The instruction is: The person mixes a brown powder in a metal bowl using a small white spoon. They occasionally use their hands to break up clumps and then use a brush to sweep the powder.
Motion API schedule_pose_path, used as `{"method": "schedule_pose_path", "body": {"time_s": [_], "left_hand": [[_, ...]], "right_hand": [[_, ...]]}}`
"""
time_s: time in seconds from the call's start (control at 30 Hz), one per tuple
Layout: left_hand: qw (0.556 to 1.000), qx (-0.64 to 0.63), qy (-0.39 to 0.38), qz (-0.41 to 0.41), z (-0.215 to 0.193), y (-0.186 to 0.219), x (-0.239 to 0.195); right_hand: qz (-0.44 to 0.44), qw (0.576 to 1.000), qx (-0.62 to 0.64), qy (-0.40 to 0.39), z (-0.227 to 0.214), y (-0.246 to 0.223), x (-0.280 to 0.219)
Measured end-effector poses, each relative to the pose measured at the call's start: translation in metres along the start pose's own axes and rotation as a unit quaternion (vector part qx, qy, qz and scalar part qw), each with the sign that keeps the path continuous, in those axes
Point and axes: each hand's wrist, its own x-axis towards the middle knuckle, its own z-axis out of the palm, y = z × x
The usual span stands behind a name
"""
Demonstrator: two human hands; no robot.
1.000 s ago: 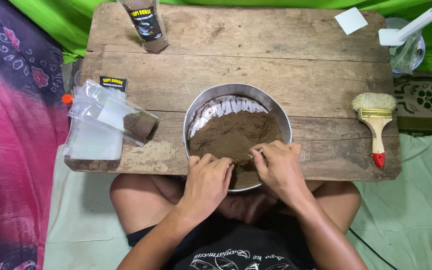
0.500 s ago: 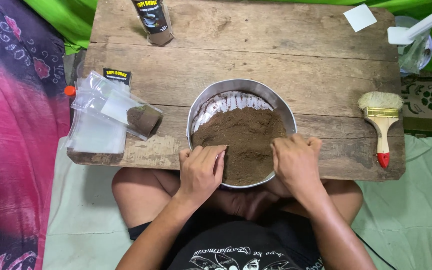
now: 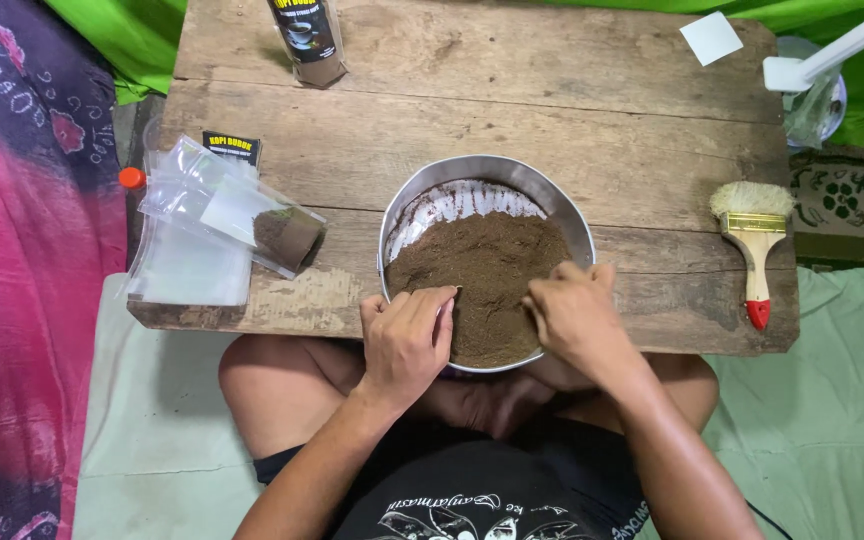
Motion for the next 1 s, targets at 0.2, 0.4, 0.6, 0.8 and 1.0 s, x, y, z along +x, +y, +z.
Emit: {"method": "schedule_pose_path", "body": {"time_s": [0.2,0.4,0.6,0.8,1.0], "left_hand": [[1.000,0.001,0.004,-0.001,0.000,0.002,0.001],[1.000,-0.004,-0.006,0.006,-0.003,0.001,0.001],[1.000,0.002,-0.005,-0.022,-0.020,-0.012,0.006],[0.999,0.046,-0.012,-0.003,-0.010,-0.029,0.000],[0.999,0.042,-0.016,0.001,-0.004,-0.028,0.001]], "right_hand": [[0.047,0.989,0.140,-0.007,-0.034,-0.044,0.000],[0.036,0.976,0.183,0.108,-0.040,-0.057,0.008],[-0.098,0.965,0.231,0.080,-0.059,-0.066,0.008],[-0.165,0.982,0.087,0.006,-0.036,-0.038,0.006],[-0.179,0.962,0.195,0.061,-0.080,-0.058,0.021]]}}
